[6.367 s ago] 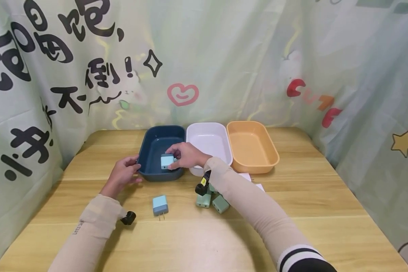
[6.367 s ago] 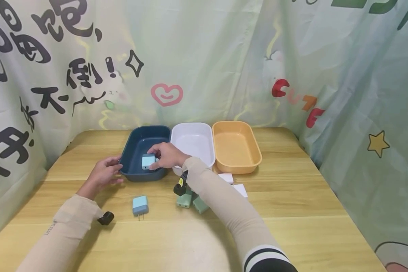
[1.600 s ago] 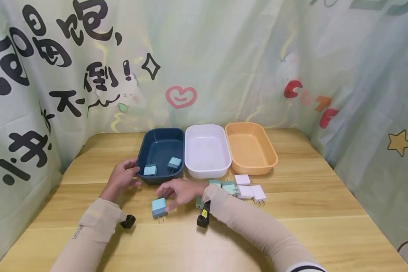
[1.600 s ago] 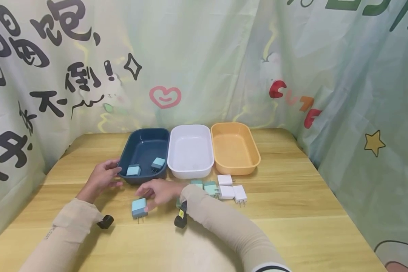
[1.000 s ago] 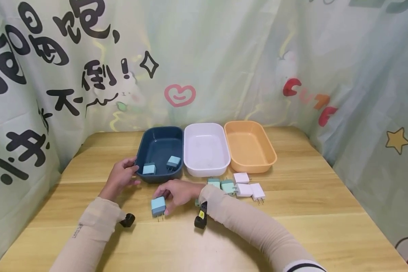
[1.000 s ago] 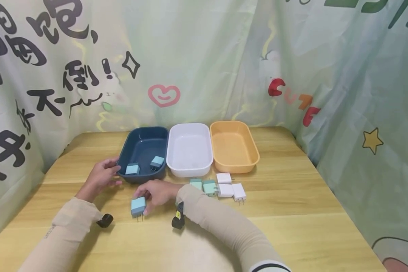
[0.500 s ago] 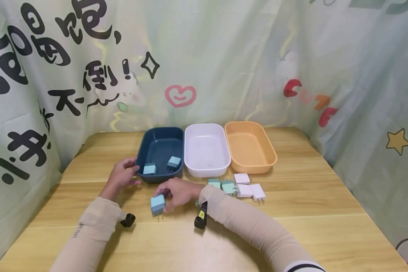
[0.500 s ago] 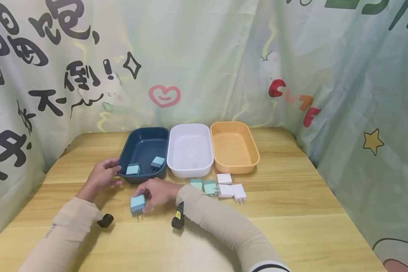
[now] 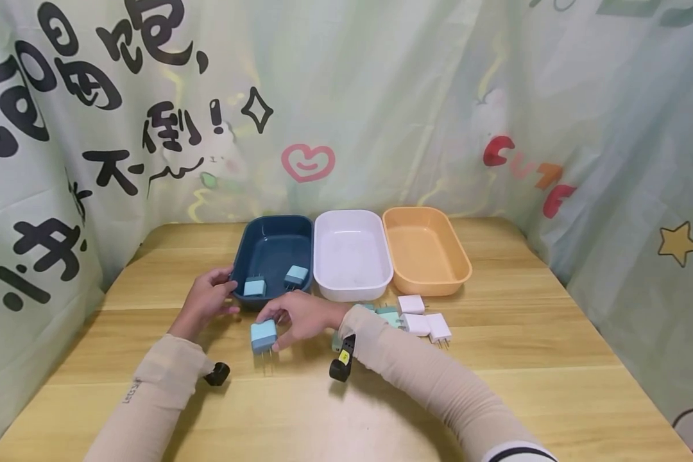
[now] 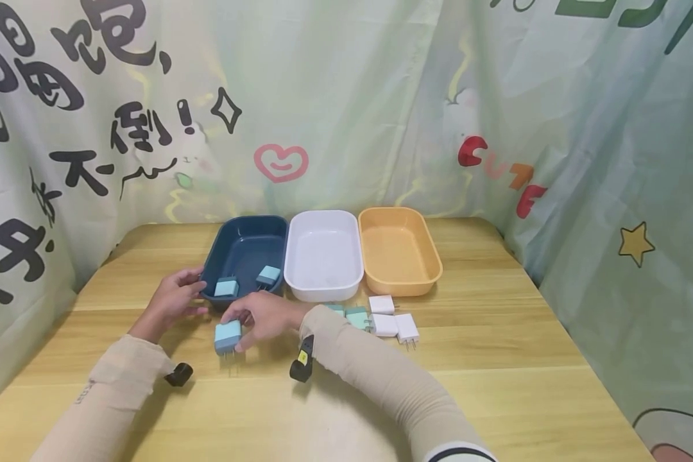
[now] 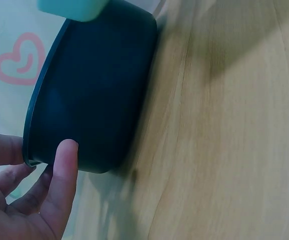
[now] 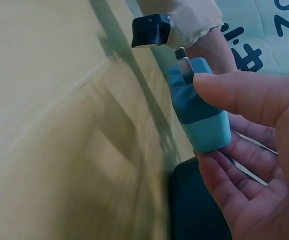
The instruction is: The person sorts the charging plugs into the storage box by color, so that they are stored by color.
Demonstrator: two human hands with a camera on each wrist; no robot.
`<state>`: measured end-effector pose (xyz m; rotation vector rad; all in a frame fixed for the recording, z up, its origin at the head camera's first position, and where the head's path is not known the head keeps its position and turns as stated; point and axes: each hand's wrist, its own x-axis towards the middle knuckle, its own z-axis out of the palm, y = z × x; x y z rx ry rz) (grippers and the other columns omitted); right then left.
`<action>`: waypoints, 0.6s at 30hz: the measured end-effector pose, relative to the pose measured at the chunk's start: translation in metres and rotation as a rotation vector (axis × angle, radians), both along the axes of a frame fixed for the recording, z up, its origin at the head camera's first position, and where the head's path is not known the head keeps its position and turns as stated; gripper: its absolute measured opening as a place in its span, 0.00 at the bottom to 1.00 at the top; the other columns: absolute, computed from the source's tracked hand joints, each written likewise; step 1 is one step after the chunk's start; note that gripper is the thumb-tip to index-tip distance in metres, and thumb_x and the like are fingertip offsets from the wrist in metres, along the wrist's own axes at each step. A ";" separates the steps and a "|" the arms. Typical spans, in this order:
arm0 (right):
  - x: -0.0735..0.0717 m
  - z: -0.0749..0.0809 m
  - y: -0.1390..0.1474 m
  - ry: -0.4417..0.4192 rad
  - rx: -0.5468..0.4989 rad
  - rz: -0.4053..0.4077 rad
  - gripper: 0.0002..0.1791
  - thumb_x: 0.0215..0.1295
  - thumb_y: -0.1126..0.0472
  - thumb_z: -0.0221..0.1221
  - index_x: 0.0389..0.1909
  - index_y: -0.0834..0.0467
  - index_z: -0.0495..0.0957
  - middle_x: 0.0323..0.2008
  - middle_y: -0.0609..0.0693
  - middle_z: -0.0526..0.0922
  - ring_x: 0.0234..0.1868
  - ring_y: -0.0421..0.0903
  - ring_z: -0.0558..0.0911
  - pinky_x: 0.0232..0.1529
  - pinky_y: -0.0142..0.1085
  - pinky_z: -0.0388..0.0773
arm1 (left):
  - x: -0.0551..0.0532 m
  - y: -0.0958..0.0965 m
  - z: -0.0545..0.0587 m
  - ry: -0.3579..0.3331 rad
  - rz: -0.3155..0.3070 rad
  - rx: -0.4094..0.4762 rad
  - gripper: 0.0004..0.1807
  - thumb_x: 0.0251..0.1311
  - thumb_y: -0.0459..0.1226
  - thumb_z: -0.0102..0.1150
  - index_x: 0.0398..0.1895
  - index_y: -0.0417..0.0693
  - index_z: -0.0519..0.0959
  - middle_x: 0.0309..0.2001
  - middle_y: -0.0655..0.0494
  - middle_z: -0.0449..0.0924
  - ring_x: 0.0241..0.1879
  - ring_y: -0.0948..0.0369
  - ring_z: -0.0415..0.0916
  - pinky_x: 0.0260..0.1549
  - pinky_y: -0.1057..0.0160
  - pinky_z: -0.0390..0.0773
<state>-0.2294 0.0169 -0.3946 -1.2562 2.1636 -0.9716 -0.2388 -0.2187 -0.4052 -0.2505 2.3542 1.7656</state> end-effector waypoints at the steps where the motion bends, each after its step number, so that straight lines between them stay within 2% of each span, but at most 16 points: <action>1: -0.001 0.001 0.000 0.002 -0.005 0.000 0.27 0.53 0.61 0.72 0.55 0.59 0.78 0.46 0.42 0.81 0.45 0.34 0.78 0.49 0.24 0.75 | 0.000 0.000 0.000 -0.001 -0.002 0.002 0.29 0.74 0.34 0.43 0.76 0.48 0.54 0.70 0.40 0.58 0.55 0.45 0.67 0.37 0.58 0.84; 9: -0.005 0.010 -0.001 -0.018 -0.022 -0.024 0.27 0.53 0.62 0.72 0.55 0.59 0.77 0.47 0.43 0.81 0.46 0.36 0.79 0.50 0.25 0.75 | -0.002 -0.001 -0.001 -0.006 -0.004 0.009 0.28 0.74 0.34 0.43 0.76 0.47 0.55 0.70 0.40 0.59 0.55 0.45 0.68 0.39 0.57 0.84; 14: -0.010 0.017 -0.002 -0.046 -0.087 -0.033 0.28 0.52 0.66 0.72 0.55 0.63 0.76 0.48 0.49 0.81 0.45 0.36 0.80 0.51 0.28 0.76 | -0.002 -0.002 -0.001 -0.003 -0.001 0.004 0.28 0.74 0.34 0.43 0.76 0.47 0.55 0.70 0.40 0.58 0.56 0.45 0.68 0.39 0.57 0.84; 18: -0.014 0.020 -0.004 -0.030 -0.115 -0.055 0.28 0.52 0.65 0.72 0.56 0.63 0.76 0.48 0.50 0.82 0.44 0.37 0.80 0.51 0.29 0.77 | -0.001 -0.002 -0.001 0.005 -0.003 0.008 0.28 0.74 0.34 0.43 0.76 0.47 0.55 0.71 0.39 0.57 0.57 0.44 0.68 0.39 0.56 0.84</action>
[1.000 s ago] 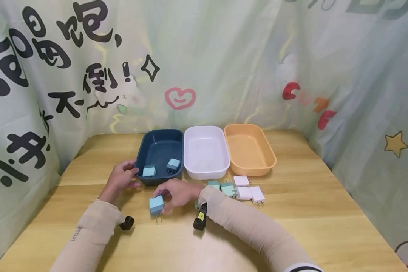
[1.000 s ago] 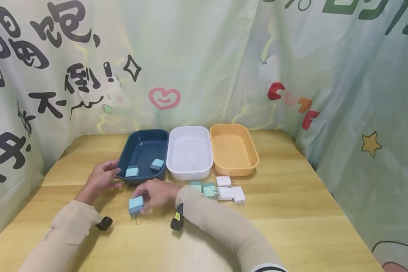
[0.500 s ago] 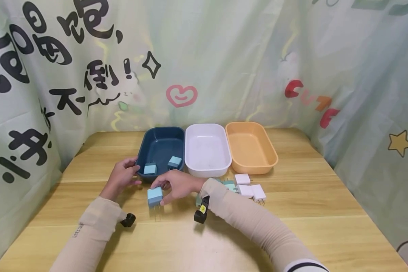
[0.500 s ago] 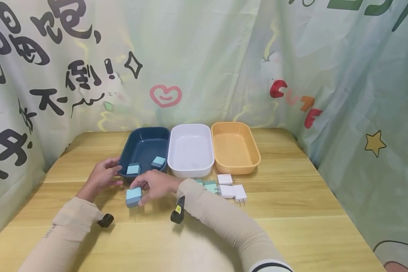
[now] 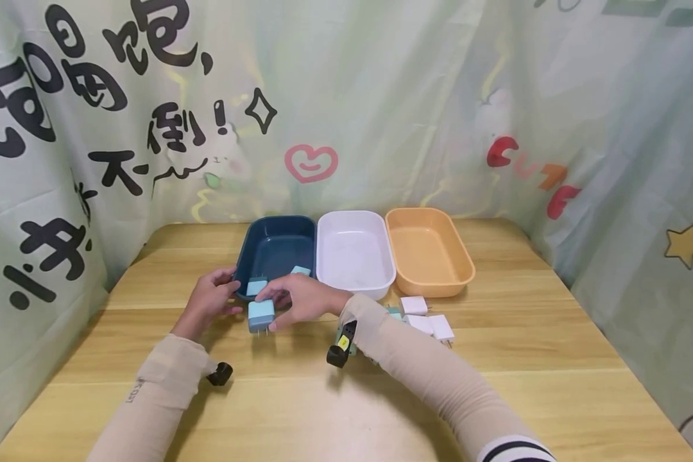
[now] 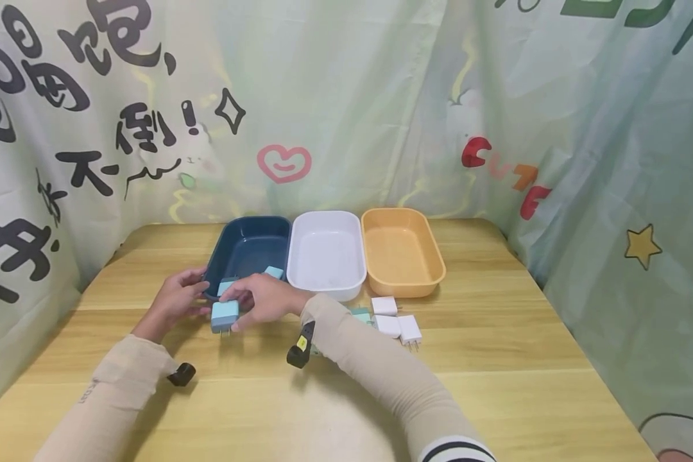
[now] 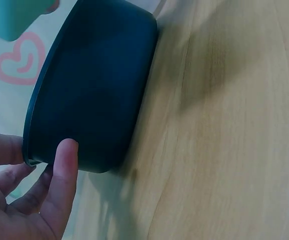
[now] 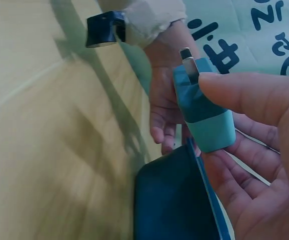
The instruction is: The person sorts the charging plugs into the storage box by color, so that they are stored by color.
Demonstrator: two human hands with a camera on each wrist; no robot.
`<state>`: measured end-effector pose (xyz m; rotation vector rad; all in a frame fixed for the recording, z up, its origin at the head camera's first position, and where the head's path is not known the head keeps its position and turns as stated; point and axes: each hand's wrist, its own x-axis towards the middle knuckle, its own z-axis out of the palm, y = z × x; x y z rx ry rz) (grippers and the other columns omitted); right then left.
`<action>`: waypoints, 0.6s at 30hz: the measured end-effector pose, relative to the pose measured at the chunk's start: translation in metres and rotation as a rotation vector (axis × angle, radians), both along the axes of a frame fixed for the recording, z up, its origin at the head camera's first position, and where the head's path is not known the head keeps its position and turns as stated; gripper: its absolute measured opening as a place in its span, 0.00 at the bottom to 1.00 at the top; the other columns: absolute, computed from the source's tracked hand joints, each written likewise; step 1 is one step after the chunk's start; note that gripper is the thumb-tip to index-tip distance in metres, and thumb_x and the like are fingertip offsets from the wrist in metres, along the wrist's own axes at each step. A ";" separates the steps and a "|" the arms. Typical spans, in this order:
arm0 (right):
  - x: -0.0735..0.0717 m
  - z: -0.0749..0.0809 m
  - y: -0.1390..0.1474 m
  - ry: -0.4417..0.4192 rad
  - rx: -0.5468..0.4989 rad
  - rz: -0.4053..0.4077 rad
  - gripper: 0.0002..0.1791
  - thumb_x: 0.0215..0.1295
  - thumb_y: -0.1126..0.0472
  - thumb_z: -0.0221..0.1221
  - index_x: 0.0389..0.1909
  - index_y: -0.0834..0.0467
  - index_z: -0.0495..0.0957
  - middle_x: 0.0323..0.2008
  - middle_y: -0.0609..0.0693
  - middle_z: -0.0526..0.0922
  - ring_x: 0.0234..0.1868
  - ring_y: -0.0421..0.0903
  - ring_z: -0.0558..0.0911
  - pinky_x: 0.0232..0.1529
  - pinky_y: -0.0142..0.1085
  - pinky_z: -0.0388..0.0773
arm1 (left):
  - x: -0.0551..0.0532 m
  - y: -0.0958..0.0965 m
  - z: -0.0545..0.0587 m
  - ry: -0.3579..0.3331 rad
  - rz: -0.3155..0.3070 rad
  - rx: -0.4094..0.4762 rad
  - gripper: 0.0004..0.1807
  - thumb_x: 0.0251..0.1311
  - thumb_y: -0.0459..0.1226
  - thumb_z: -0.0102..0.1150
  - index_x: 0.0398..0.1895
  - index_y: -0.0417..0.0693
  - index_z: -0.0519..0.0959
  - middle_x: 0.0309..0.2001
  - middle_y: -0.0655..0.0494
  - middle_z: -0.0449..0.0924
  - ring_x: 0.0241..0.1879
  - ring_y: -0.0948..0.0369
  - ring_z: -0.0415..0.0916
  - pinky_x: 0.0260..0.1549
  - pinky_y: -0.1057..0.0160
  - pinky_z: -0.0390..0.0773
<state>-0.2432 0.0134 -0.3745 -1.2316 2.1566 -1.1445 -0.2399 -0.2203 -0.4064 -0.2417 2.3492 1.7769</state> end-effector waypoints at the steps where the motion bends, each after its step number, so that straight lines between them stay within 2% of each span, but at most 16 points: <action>1: -0.001 0.001 0.000 0.009 0.003 -0.009 0.28 0.52 0.65 0.72 0.55 0.62 0.76 0.47 0.49 0.82 0.43 0.36 0.80 0.50 0.27 0.77 | 0.000 0.000 0.000 0.002 0.000 0.001 0.28 0.74 0.34 0.43 0.75 0.47 0.55 0.71 0.39 0.57 0.57 0.44 0.68 0.39 0.56 0.84; 10: -0.012 0.008 -0.001 0.065 -0.001 -0.071 0.28 0.51 0.62 0.73 0.55 0.60 0.77 0.46 0.48 0.82 0.43 0.37 0.80 0.49 0.26 0.77 | -0.001 0.000 -0.002 0.014 -0.001 0.010 0.28 0.74 0.34 0.43 0.75 0.46 0.55 0.70 0.39 0.57 0.57 0.43 0.68 0.40 0.55 0.84; 18: -0.024 0.003 -0.001 0.059 -0.010 -0.118 0.29 0.51 0.62 0.73 0.56 0.59 0.77 0.45 0.47 0.80 0.43 0.39 0.80 0.48 0.28 0.78 | 0.000 0.000 -0.003 0.022 0.003 0.034 0.28 0.73 0.32 0.44 0.75 0.45 0.56 0.69 0.39 0.59 0.53 0.46 0.69 0.36 0.56 0.84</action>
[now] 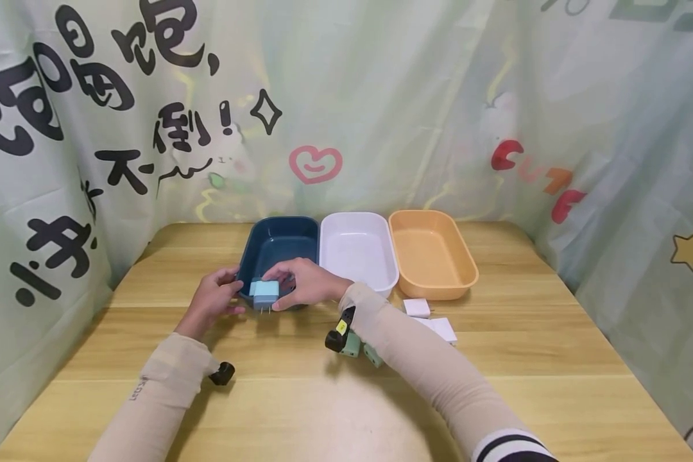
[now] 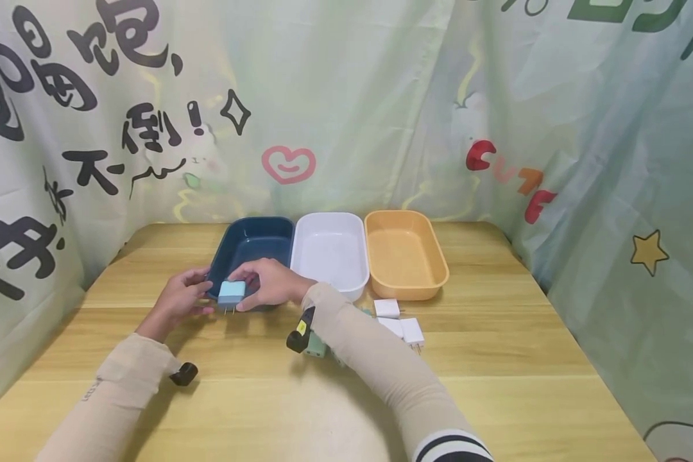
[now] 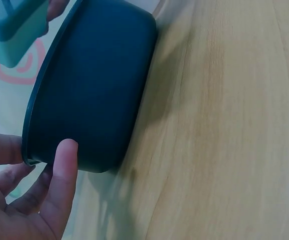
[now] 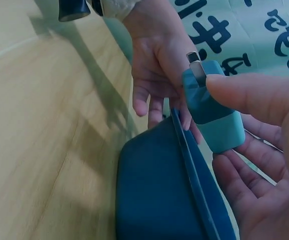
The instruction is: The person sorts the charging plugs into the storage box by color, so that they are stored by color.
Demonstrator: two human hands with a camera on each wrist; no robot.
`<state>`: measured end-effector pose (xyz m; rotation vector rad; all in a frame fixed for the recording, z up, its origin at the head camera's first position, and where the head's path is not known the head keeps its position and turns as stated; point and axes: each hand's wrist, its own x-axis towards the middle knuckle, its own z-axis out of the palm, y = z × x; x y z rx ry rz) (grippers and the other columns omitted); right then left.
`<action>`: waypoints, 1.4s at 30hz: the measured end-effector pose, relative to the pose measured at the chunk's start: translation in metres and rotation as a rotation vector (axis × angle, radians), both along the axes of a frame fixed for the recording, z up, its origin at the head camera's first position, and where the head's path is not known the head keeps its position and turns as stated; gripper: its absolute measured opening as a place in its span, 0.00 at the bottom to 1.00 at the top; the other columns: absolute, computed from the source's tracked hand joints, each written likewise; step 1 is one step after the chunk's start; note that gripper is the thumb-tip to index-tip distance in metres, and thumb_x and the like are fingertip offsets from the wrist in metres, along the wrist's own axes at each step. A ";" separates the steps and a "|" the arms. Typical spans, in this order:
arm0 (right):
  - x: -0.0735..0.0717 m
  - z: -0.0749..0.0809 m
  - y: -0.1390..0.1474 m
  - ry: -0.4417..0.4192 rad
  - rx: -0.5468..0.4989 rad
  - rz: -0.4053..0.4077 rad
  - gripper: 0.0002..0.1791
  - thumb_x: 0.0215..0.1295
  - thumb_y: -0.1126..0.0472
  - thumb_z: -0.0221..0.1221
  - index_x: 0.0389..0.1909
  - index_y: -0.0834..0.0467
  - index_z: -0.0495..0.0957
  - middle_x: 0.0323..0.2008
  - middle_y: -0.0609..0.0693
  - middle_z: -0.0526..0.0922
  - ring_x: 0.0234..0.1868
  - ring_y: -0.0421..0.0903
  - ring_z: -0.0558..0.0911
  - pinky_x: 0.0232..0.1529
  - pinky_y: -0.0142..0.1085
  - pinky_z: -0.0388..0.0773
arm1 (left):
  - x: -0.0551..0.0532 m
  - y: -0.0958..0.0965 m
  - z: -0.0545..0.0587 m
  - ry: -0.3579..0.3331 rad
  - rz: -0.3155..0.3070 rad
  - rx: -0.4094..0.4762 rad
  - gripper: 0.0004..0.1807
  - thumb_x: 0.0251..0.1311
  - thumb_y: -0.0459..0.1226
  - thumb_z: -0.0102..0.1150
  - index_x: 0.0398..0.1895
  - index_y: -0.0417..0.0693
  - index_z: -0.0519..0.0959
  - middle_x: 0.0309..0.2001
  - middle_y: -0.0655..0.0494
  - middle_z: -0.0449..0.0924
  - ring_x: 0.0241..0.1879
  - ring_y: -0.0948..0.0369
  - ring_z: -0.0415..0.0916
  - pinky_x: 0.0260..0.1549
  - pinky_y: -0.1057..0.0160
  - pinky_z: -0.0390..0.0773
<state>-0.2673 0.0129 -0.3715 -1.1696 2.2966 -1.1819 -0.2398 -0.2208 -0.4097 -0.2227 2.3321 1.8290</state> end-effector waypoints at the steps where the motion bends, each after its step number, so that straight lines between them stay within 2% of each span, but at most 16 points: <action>1: -0.002 -0.001 0.000 -0.003 -0.006 -0.010 0.29 0.51 0.62 0.73 0.56 0.59 0.77 0.45 0.47 0.80 0.43 0.39 0.80 0.48 0.28 0.78 | 0.000 0.000 0.000 0.001 0.002 -0.003 0.28 0.73 0.32 0.43 0.75 0.45 0.56 0.69 0.39 0.59 0.53 0.46 0.69 0.36 0.57 0.84; 8: -0.010 -0.006 -0.003 -0.070 -0.040 -0.102 0.29 0.50 0.64 0.74 0.56 0.58 0.77 0.46 0.47 0.79 0.44 0.41 0.79 0.47 0.28 0.78 | 0.000 0.000 0.001 0.003 0.011 -0.007 0.28 0.73 0.33 0.45 0.75 0.46 0.56 0.68 0.39 0.59 0.53 0.46 0.68 0.37 0.57 0.84; 14: -0.017 -0.010 -0.005 -0.089 -0.031 -0.166 0.29 0.51 0.64 0.73 0.56 0.58 0.77 0.47 0.49 0.79 0.44 0.42 0.80 0.46 0.28 0.79 | 0.000 0.000 0.000 -0.002 0.012 -0.014 0.28 0.73 0.32 0.44 0.75 0.46 0.57 0.67 0.40 0.61 0.53 0.46 0.68 0.36 0.58 0.84; 30: -0.041 -0.014 -0.013 -0.019 -0.015 -0.243 0.28 0.49 0.63 0.74 0.54 0.60 0.78 0.45 0.48 0.80 0.41 0.40 0.81 0.44 0.25 0.78 | 0.000 0.000 0.001 -0.014 0.018 -0.022 0.28 0.73 0.33 0.44 0.75 0.48 0.57 0.68 0.41 0.60 0.54 0.45 0.67 0.36 0.58 0.84; 37: -0.047 -0.013 -0.016 -0.043 -0.012 -0.325 0.30 0.50 0.62 0.74 0.56 0.58 0.78 0.48 0.49 0.80 0.42 0.41 0.80 0.45 0.27 0.78 | 0.000 0.000 0.001 -0.010 0.015 -0.022 0.28 0.73 0.33 0.45 0.75 0.47 0.56 0.68 0.40 0.60 0.53 0.46 0.67 0.36 0.58 0.84; 42: -0.050 -0.012 -0.017 -0.061 -0.018 -0.350 0.29 0.51 0.62 0.73 0.57 0.57 0.77 0.51 0.51 0.79 0.46 0.43 0.80 0.47 0.28 0.78 | -0.001 -0.001 0.000 -0.007 0.016 -0.011 0.29 0.73 0.33 0.45 0.75 0.48 0.56 0.68 0.40 0.59 0.53 0.46 0.67 0.36 0.57 0.84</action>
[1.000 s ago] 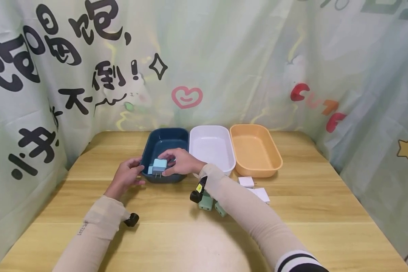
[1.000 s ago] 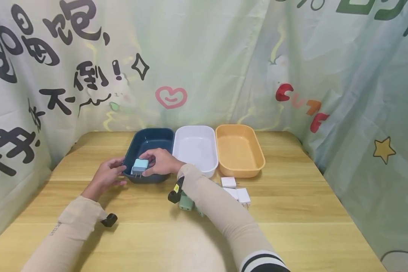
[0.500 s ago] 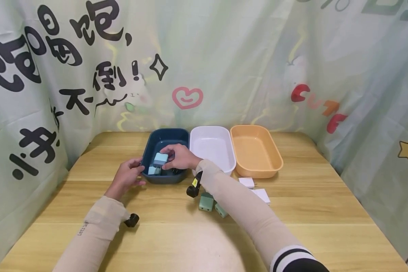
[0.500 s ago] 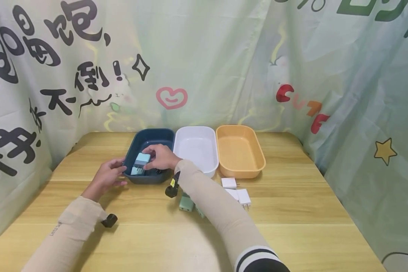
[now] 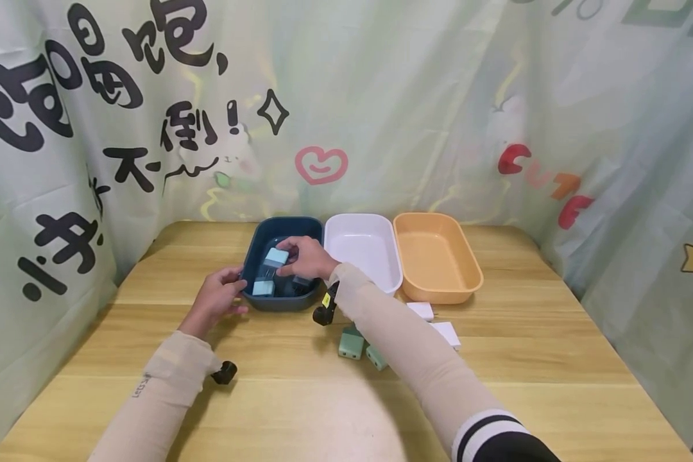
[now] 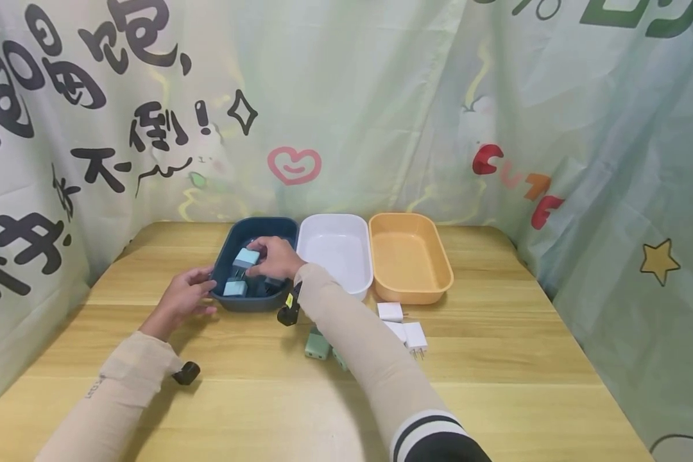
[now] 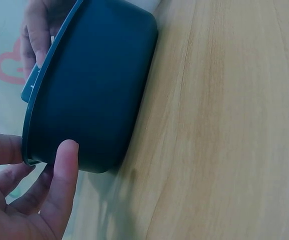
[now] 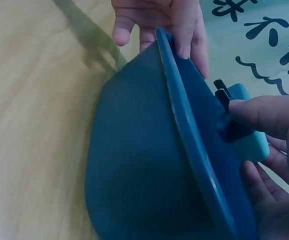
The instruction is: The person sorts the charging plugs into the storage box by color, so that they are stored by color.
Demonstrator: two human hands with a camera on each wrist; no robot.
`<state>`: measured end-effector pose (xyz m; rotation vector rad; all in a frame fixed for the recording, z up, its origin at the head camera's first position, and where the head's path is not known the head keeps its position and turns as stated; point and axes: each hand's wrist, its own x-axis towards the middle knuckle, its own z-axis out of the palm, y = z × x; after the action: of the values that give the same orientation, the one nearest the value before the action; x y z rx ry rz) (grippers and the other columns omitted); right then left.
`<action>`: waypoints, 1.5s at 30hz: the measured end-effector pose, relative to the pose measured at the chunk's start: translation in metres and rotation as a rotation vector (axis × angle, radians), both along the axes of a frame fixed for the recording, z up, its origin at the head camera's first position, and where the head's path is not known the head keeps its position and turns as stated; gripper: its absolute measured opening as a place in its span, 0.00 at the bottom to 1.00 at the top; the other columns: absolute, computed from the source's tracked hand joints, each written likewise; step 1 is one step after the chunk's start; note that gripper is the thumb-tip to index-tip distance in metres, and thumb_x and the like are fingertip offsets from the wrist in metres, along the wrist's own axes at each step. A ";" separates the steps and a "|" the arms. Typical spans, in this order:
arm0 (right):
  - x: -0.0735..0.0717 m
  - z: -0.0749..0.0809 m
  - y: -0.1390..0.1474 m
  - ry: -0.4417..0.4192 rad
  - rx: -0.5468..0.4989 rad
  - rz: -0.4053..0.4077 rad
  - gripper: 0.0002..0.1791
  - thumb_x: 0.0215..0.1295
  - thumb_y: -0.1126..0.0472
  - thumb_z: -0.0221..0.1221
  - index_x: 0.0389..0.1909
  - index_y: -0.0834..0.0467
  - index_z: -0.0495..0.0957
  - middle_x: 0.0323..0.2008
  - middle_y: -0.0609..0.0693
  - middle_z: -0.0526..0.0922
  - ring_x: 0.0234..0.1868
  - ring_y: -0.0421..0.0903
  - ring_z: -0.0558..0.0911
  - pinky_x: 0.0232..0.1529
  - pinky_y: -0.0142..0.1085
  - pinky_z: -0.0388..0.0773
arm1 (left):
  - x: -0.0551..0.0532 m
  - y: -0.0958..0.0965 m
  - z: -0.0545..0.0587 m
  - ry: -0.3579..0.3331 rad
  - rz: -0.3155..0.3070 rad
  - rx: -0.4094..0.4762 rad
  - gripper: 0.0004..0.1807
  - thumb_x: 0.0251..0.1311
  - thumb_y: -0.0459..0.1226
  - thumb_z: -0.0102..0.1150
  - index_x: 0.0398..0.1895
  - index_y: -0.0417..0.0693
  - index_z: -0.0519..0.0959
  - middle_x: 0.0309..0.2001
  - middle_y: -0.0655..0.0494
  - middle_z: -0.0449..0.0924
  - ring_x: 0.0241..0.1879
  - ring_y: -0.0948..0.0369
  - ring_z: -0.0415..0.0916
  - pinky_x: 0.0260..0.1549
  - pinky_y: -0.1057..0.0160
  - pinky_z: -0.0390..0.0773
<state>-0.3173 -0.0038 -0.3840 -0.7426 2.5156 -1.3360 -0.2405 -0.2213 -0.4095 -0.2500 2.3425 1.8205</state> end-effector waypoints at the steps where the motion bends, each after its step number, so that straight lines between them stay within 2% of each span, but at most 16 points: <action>1: 0.000 0.000 0.000 -0.001 0.002 -0.005 0.29 0.52 0.62 0.73 0.57 0.57 0.77 0.52 0.51 0.79 0.46 0.43 0.80 0.47 0.29 0.78 | -0.001 0.000 0.000 -0.001 0.000 0.003 0.29 0.73 0.33 0.45 0.75 0.48 0.56 0.68 0.40 0.59 0.53 0.46 0.67 0.36 0.57 0.84; 15: -0.003 -0.003 0.005 -0.002 -0.001 -0.048 0.29 0.54 0.61 0.72 0.58 0.58 0.76 0.53 0.52 0.79 0.48 0.43 0.79 0.50 0.31 0.77 | -0.001 0.003 -0.003 0.002 -0.006 0.018 0.29 0.73 0.33 0.45 0.75 0.48 0.56 0.69 0.41 0.58 0.51 0.47 0.67 0.36 0.57 0.84; 20: -0.003 -0.002 0.008 0.016 -0.010 -0.025 0.29 0.57 0.61 0.70 0.60 0.60 0.74 0.57 0.57 0.77 0.54 0.49 0.78 0.54 0.33 0.76 | -0.001 0.004 -0.003 0.017 -0.018 0.025 0.29 0.72 0.32 0.46 0.75 0.47 0.56 0.70 0.41 0.56 0.50 0.48 0.67 0.35 0.58 0.84; 26: -0.001 -0.001 0.013 0.036 0.007 0.027 0.28 0.59 0.61 0.68 0.60 0.59 0.74 0.58 0.56 0.76 0.56 0.46 0.76 0.55 0.31 0.74 | -0.001 0.003 -0.003 0.009 -0.009 0.007 0.29 0.73 0.33 0.45 0.75 0.48 0.56 0.70 0.40 0.56 0.51 0.47 0.67 0.36 0.58 0.84; 34: 0.010 0.004 0.029 0.039 -0.017 0.093 0.27 0.62 0.65 0.65 0.62 0.62 0.71 0.59 0.58 0.75 0.58 0.51 0.75 0.55 0.30 0.74 | 0.001 0.001 0.000 0.006 -0.014 0.003 0.29 0.73 0.34 0.46 0.75 0.47 0.56 0.71 0.40 0.54 0.54 0.46 0.66 0.37 0.58 0.84; 40: 0.020 0.006 0.044 0.018 -0.037 0.099 0.26 0.63 0.68 0.62 0.62 0.66 0.70 0.59 0.61 0.74 0.59 0.55 0.74 0.58 0.35 0.74 | 0.003 0.001 0.000 0.006 -0.014 0.003 0.29 0.73 0.33 0.45 0.76 0.48 0.55 0.71 0.39 0.54 0.54 0.46 0.66 0.37 0.58 0.84; 45: 0.027 0.007 0.057 0.032 -0.048 0.086 0.26 0.62 0.67 0.63 0.61 0.66 0.71 0.58 0.62 0.75 0.58 0.55 0.75 0.58 0.39 0.74 | 0.003 0.001 0.000 0.008 -0.012 0.010 0.29 0.73 0.33 0.45 0.76 0.47 0.55 0.71 0.38 0.55 0.52 0.46 0.67 0.37 0.58 0.84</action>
<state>-0.2902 0.0536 -0.3769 -0.8785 2.4526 -1.3709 -0.2376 -0.2207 -0.4098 -0.2266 2.3349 1.8305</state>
